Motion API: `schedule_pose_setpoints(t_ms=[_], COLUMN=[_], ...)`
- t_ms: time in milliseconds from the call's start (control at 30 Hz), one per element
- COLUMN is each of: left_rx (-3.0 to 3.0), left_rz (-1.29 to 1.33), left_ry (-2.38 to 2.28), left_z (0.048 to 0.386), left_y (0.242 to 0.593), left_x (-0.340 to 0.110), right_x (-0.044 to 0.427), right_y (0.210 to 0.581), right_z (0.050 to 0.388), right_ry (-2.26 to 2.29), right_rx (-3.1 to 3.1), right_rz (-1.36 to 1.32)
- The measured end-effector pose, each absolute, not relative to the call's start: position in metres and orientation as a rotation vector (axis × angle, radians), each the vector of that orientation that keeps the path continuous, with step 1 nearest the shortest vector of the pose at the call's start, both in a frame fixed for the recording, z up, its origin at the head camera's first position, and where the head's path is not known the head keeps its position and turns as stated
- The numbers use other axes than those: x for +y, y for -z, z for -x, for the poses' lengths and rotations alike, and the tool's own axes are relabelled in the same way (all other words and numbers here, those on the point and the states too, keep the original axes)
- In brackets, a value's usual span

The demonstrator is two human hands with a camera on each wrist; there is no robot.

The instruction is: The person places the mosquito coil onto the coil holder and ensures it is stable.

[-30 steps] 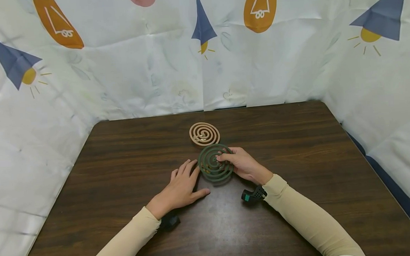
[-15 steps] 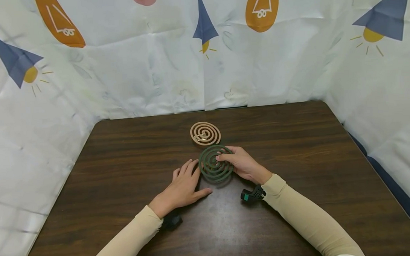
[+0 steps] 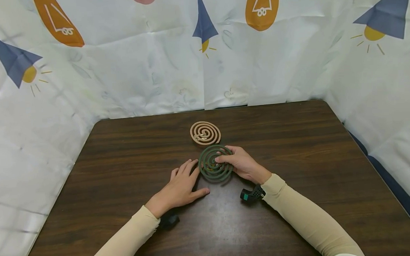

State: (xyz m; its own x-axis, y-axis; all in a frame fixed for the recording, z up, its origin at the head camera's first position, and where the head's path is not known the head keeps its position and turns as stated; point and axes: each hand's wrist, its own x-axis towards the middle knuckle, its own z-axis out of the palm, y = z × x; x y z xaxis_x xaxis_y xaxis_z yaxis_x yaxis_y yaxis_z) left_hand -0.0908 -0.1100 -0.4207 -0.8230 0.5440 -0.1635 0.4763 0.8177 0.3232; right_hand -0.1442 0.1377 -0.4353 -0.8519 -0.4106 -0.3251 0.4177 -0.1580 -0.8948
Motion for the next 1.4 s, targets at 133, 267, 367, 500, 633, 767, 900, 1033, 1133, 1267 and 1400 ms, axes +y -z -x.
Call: schedule_pose_setpoints(t_ms=[133,267,367,500,633,767,900,1033,1133,1267,1400], left_rx=[2.754,2.754,2.754,2.758,2.761,2.763,2.762,2.761,2.763,2.762,2.756], left_rz=[-0.787,-0.791,-0.795,-0.803,-0.808,-0.805,-0.801,-0.796,-0.799,-0.802,-0.801], left_ry=[-0.377,-0.368,-0.359,-0.358,-0.351,-0.346,-0.341,-0.339,-0.347,-0.355,-0.354], left_z=[0.0903,0.0898,0.0894,0.0890,0.0885,0.0884,0.0882,0.0877,0.0876,0.0875,0.0872], left_y=[0.4210,0.4210,0.4207,0.4213,0.4214,0.4213,0.4218,0.4225,0.4231,0.4232,0.4234], left_x=[-0.1101,-0.1107,-0.1110,-0.1116,-0.1121,-0.1119,-0.1113,-0.1116,-0.1124,-0.1131,-0.1133], right_x=[0.1378,0.1373,0.1364,0.1355,0.1343,0.1326,0.1312,0.1301,0.1296,0.1296,0.1294], right_y=[0.4371,0.4376,0.4375,0.4380,0.4386,0.4384,0.4374,0.4365,0.4370,0.4378,0.4374], right_z=[0.1437,0.1431,0.1436,0.1458,0.1480,0.1488,0.1474,0.1461,0.1460,0.1464,0.1458], right_ry=[2.039,2.021,2.006,1.979,1.952,1.925,1.888,1.862,1.854,1.854,1.853], right_rx=[1.620,1.668,1.687,1.697,1.715,1.764,1.836,1.877,1.891,1.897,1.898], right_rz=[-0.004,0.017,0.017,0.011,0.015,0.018,0.025,0.042,0.054,0.061,0.056])
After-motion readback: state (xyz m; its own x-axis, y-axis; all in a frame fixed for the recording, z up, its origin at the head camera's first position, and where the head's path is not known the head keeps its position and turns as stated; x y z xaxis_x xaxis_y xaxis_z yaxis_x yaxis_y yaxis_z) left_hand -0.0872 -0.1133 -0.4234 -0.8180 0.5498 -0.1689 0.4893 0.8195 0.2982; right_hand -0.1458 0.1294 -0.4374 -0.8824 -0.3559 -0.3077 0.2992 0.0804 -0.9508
